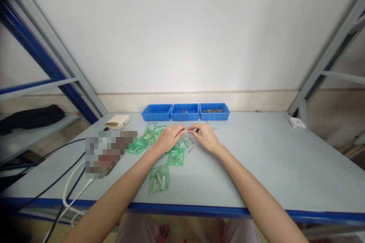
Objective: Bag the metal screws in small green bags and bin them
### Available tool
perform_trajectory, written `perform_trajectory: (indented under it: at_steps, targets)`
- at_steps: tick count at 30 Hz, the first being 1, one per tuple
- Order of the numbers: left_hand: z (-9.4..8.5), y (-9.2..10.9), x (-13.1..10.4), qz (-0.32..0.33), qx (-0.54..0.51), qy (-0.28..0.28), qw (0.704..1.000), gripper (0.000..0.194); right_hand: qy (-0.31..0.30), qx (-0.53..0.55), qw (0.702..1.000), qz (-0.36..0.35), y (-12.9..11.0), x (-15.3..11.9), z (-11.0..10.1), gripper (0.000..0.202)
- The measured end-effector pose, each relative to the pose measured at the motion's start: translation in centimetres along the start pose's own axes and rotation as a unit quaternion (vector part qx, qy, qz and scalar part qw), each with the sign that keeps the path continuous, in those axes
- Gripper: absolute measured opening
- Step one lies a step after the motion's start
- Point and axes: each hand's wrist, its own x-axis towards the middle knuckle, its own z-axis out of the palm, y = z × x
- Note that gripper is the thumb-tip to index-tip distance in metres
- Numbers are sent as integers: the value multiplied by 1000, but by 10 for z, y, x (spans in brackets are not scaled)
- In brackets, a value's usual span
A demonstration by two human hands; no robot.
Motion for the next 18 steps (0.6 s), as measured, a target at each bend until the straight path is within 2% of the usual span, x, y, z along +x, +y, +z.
perform_trajectory:
  at_steps: [5, 10, 18]
  targets:
    - [0, 0, 0, 9, 19, -5, 1000, 34, -4, 16, 1000, -5, 1, 0, 0, 18]
    - [-1, 2, -1, -10, 9, 0, 1000, 27, -17, 23, 999, -18, 1, 0, -1, 22]
    - [0, 3, 1, -8, 47, -16, 999, 29, -16, -26, 1000, -4, 1, -1, -2, 22]
